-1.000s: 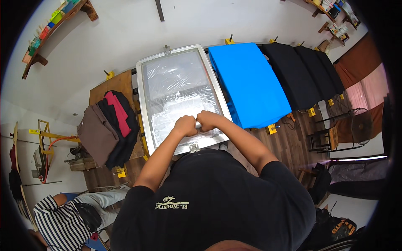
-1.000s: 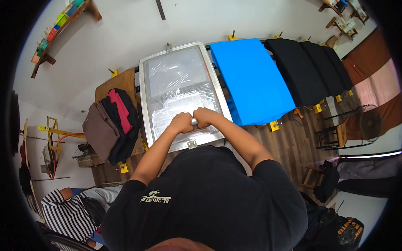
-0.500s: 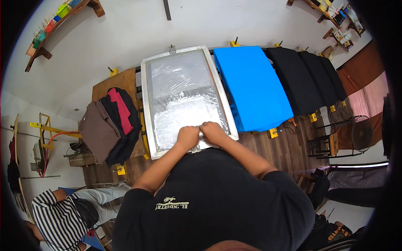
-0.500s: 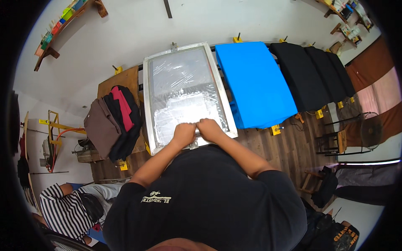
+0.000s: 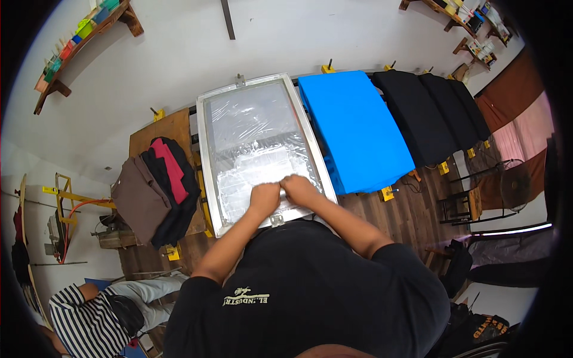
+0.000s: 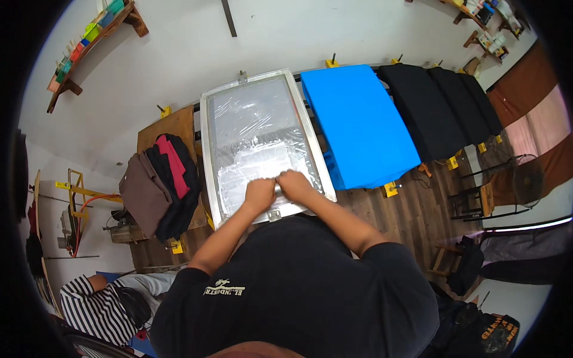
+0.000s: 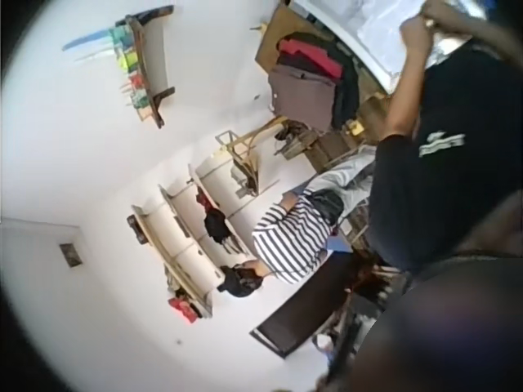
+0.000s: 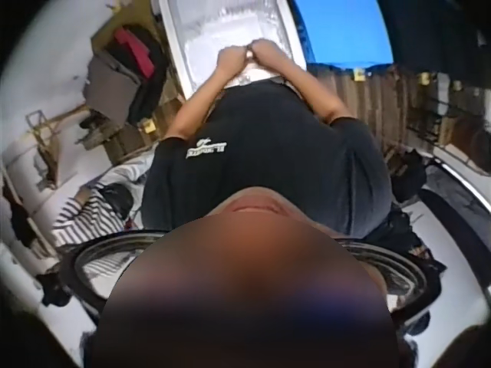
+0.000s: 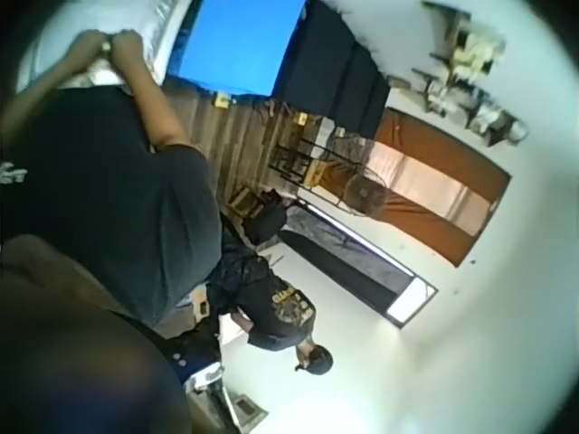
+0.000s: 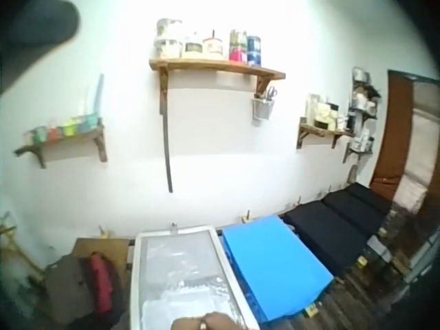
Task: The recorder is applying ink to black shirts using a screen printing frame and a squeegee across multiple printing stations.
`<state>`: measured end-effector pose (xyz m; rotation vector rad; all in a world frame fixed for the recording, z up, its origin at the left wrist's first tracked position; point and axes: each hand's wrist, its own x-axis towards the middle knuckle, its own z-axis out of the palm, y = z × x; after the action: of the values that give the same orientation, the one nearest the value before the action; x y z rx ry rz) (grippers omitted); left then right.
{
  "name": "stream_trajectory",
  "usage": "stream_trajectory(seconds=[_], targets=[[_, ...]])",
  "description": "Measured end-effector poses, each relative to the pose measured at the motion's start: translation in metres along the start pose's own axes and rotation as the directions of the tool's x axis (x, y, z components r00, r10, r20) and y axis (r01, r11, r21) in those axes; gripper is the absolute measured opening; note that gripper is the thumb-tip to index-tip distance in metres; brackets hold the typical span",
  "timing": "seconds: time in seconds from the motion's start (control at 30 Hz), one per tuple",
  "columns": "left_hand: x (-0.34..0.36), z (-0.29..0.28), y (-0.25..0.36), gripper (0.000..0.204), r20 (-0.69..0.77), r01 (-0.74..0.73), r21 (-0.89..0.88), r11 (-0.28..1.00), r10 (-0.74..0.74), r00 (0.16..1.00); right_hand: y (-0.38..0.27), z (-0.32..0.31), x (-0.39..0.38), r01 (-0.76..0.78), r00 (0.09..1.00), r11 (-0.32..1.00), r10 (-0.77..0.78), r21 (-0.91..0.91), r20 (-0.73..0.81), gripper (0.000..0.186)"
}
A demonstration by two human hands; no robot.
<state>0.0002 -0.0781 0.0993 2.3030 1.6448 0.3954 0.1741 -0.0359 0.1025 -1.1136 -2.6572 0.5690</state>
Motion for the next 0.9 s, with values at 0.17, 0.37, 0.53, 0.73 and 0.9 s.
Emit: stream_trajectory(seconds=[0.17,0.37,0.53,0.73,0.9], targets=[[-0.011,-0.031,0.021,0.011,0.192,0.006,0.029,1.000,-0.011,0.981,-0.012,-0.018,-0.013,-0.023,0.985,1.000,0.019,0.018,0.169,0.013],[0.048,-0.022,-0.017,0.013,0.013,0.100,0.025,0.995,-0.101,0.995,0.025,-0.021,0.052,-0.045,0.995,0.997,0.051,-0.058,0.089,0.019],[0.068,-0.030,-0.032,0.013,0.120,0.079,0.022,0.997,-0.082,0.989,0.032,-0.026,0.072,-0.062,0.981,0.996,0.074,-0.070,0.180,0.021],[0.045,-0.026,-0.018,0.014,0.180,0.051,-0.014,0.999,-0.048,0.983,0.022,-0.024,0.047,-0.054,0.971,0.998,0.061,-0.037,0.232,0.018],[0.002,-0.026,0.012,0.014,0.245,0.051,-0.020,0.999,-0.044,0.968,-0.009,-0.025,-0.001,-0.071,0.964,0.997,0.073,-0.020,0.254,0.017]])
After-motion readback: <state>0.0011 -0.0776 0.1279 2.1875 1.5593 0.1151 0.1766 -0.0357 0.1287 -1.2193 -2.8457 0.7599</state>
